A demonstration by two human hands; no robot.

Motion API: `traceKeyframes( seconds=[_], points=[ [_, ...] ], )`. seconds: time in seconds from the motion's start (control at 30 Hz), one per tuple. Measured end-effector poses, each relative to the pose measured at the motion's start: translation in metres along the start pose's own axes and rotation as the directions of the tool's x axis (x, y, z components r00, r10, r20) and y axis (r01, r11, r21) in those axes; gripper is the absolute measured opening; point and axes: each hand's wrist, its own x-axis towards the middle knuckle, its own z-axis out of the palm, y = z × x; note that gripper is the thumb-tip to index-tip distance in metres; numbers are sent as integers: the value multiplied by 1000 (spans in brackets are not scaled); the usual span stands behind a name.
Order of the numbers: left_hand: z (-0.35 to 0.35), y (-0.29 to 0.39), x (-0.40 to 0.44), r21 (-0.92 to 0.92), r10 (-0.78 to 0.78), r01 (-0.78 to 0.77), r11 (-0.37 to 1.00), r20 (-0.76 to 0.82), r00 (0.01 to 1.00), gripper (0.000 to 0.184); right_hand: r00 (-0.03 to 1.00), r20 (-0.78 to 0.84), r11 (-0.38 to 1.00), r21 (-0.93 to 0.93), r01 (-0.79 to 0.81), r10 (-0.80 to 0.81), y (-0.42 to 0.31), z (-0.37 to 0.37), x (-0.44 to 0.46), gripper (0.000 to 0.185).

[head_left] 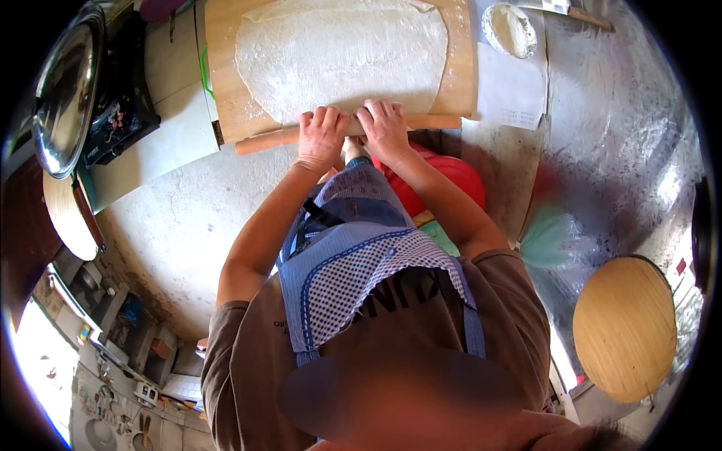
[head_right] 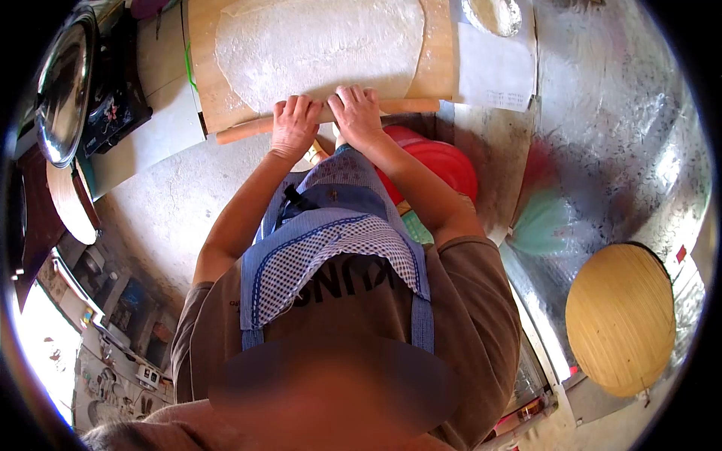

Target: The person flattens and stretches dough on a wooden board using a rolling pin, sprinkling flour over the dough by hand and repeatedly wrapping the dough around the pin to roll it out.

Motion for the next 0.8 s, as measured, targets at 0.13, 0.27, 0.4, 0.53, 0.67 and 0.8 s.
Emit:
traceKeyframes(
  seconds=[0.13,0.27,0.4,0.53,0.67,0.8],
  points=[
    [-10,8,10,69,-16,9,998,97,995,44,997,82,1000,-31,4,-1,-1,0,0,21],
    [-14,7,15,75,-32,12,997,276,961,31,995,100,999,-30,19,-16,1,-4,2,23],
    [-18,-2,28,59,-49,28,998,391,919,45,972,236,999,32,-18,10,0,-15,14,31],
    [-28,-13,42,-89,-9,64,994,519,855,49,968,252,993,113,-29,0,9,-11,18,40],
    [-28,-14,45,-117,6,76,990,577,817,49,949,315,990,136,-36,-9,12,-9,20,43],
    [-19,-17,40,-187,-6,111,976,487,874,48,952,307,989,144,-41,-5,13,-5,24,44]
  ],
)
